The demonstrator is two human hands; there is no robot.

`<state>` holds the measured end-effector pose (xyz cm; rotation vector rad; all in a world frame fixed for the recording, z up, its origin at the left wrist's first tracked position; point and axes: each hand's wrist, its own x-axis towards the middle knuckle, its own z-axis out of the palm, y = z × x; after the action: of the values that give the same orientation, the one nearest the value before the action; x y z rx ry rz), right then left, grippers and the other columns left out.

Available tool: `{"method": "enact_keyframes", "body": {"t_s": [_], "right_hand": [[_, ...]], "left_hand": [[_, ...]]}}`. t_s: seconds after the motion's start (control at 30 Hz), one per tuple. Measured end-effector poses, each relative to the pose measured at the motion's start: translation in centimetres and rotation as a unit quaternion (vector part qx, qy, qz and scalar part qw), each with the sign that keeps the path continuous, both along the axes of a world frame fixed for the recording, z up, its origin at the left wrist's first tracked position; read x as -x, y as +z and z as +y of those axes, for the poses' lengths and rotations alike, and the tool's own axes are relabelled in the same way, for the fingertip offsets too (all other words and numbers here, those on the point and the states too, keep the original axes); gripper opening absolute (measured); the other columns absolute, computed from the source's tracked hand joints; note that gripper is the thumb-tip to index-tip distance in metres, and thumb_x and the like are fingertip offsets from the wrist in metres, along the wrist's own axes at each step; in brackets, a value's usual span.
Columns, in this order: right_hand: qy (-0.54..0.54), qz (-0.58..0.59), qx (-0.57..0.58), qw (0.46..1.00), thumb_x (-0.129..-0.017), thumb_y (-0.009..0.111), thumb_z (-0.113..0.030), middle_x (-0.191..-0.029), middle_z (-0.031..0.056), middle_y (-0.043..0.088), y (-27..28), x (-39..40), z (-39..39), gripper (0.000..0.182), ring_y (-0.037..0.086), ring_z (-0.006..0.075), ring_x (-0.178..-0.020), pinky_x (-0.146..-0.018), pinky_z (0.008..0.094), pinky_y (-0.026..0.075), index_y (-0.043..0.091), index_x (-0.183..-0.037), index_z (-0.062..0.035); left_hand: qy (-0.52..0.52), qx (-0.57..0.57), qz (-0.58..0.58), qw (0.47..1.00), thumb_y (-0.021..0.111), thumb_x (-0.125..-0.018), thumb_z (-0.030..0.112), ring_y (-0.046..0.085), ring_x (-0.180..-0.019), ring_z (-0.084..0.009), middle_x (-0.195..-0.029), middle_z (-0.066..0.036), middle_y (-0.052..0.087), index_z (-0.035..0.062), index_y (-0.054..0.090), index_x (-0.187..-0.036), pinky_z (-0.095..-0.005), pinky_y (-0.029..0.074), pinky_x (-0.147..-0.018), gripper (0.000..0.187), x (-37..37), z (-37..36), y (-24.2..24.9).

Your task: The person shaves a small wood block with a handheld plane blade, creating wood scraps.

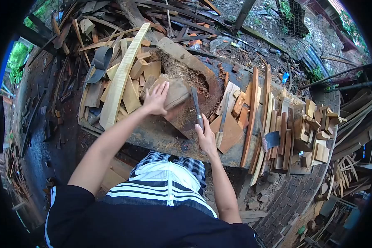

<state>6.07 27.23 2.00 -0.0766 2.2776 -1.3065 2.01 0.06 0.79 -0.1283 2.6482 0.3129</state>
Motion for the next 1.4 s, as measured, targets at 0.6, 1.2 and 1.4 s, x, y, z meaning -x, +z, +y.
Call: {"method": "enact_keyframes", "body": {"t_s": [0.6, 1.2, 1.4], "right_hand": [[0.253, 0.166, -0.268, 0.915, -0.093, 0.056, -0.030, -0.079, 0.0239, 0.068, 4.9, -0.5, -1.7, 0.064, 0.067, 0.0433, -0.073, -0.067, 0.0529, 0.052, 0.030, -0.151, -0.0201], [0.252, 0.156, -0.286, 0.911, -0.096, 0.053, -0.030, -0.082, 0.0241, 0.068, 5.2, -0.1, -5.0, 0.063, 0.066, 0.0428, -0.073, -0.062, 0.0528, 0.051, 0.027, -0.152, -0.0181], [0.252, 0.163, -0.291, 0.908, -0.095, 0.053, -0.032, -0.078, 0.0238, 0.068, 5.9, -1.2, -2.1, 0.064, 0.066, 0.0427, -0.071, -0.063, 0.0505, 0.053, 0.027, -0.152, -0.0187]], "left_hand": [[-0.192, 0.073, 0.195, 0.959, 0.074, -0.066, -0.003, 0.027, -0.145, -0.0315, -0.158, 0.000, 0.026, 0.0227, 0.036, -0.146, -0.0417, 0.038, -0.113, 0.093, 3.5, -10.4, -4.7], [-0.108, 0.103, 0.134, 0.980, 0.045, -0.096, 0.014, 0.032, -0.141, -0.0400, -0.162, 0.004, 0.018, 0.0487, 0.025, -0.148, -0.0538, 0.041, -0.108, 0.066, 3.0, -8.4, -2.4], [-0.058, 0.038, 0.009, 0.998, 0.085, -0.065, 0.025, 0.015, -0.142, -0.0530, -0.162, -0.017, 0.004, 0.0211, 0.010, -0.156, -0.0578, 0.026, -0.115, 0.119, 3.2, -7.3, -0.5]]}}
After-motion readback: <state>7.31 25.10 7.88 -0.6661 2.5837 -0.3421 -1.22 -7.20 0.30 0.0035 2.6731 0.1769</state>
